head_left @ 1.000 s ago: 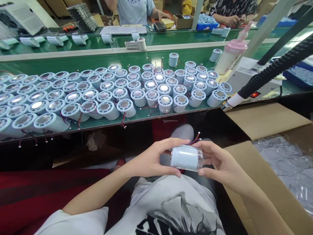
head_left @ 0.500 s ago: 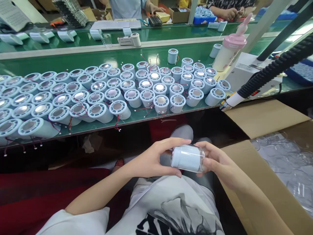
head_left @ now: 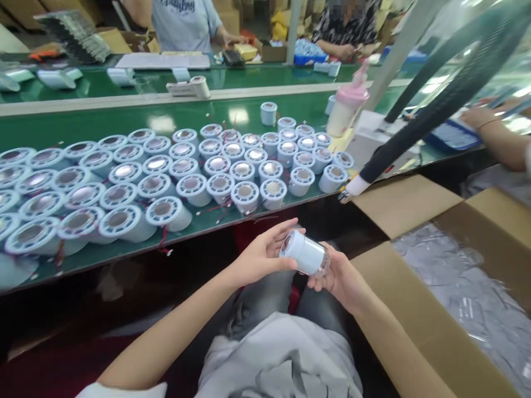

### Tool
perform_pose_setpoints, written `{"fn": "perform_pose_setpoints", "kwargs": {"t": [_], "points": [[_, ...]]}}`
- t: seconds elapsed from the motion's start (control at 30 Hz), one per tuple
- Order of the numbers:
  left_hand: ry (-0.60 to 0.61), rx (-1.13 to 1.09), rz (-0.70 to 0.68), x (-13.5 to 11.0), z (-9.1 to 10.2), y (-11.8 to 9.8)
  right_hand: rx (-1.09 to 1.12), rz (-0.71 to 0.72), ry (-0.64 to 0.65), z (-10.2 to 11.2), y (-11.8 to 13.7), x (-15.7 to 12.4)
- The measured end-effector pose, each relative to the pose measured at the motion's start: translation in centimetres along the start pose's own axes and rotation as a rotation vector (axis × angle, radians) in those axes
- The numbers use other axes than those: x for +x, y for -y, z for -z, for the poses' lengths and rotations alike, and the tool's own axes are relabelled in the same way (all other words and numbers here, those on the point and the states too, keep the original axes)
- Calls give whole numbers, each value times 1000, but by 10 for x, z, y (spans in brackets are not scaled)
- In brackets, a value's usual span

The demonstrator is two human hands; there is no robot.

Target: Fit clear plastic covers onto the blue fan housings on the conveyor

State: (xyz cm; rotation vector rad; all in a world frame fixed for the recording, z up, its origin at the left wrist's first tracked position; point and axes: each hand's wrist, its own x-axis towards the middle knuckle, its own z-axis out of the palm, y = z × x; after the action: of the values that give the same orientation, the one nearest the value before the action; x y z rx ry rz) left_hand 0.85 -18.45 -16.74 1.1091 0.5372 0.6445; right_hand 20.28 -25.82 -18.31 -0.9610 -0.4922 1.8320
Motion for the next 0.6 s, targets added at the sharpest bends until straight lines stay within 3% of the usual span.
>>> {"fn": "perform_pose_setpoints", "kwargs": {"t": [0.17,0.27,0.43,0.6], "points": [[-7,25,61,89,-4,5,102,185,-169,32,10,40],[33,85,76,122,-7,2,159,204,-210,44,20,57],[39,145,88,132,-3,-3,202,145,-200,46,31,68],[43,176,86,114,1,-6,157,26,-157,38,38,55]]}}
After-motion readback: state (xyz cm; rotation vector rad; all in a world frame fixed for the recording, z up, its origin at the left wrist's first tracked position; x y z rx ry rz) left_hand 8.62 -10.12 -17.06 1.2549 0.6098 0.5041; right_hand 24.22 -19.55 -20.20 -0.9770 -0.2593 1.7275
